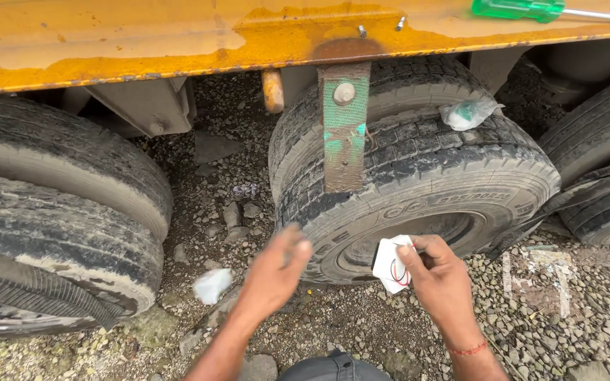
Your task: The person installs a light fixture onto a vehicle frame. They connect wires by hand, use pliers, apply tape, and use a screwdriver to fasten the fixture to a bracket.
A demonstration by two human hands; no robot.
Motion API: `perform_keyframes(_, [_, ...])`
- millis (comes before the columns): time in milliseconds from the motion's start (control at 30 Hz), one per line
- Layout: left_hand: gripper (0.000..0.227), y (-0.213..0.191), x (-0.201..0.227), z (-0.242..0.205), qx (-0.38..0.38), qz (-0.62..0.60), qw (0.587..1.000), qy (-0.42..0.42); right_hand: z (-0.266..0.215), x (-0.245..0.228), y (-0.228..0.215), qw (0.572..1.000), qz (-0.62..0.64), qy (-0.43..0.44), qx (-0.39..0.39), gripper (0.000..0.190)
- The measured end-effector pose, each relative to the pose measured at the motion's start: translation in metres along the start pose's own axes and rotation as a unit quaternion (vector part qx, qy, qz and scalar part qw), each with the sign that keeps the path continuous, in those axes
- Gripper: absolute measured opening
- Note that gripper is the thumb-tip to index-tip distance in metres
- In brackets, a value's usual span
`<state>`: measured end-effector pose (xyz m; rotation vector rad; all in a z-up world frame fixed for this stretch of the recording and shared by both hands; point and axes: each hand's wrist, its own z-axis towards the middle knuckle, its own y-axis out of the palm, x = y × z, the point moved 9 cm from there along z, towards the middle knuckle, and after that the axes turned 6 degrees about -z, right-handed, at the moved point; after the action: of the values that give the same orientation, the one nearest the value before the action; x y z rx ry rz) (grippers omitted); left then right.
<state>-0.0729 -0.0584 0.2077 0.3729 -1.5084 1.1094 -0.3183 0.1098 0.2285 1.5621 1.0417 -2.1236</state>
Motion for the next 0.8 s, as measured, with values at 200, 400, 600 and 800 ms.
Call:
perform_keyframes(200, [0.076,0.091,0.038,-0.004,-0.211,-0.370,0.902,-0.066,-0.016,-0.066,0.027,0.978,-0.154,-0.142,-0.011,0.025])
perform_keyframes(400, [0.069,0.088,0.033,-0.004,-0.177,-0.400,0.890,-0.130,-0.022,-0.079,0.026,0.978,-0.052,-0.203,0.019,0.022])
perform_keyframes(600, [0.064,0.078,0.007,0.003,-0.104,-0.402,0.892,-0.179,0.008,-0.007,-0.001,0.994,0.101,-0.011,0.029,0.020])
perform_keyframes(800, [0.069,0.056,0.004,0.015,-0.041,-0.342,0.930,-0.129,0.029,-0.023,-0.030,0.992,-0.029,-0.079,0.089,0.033])
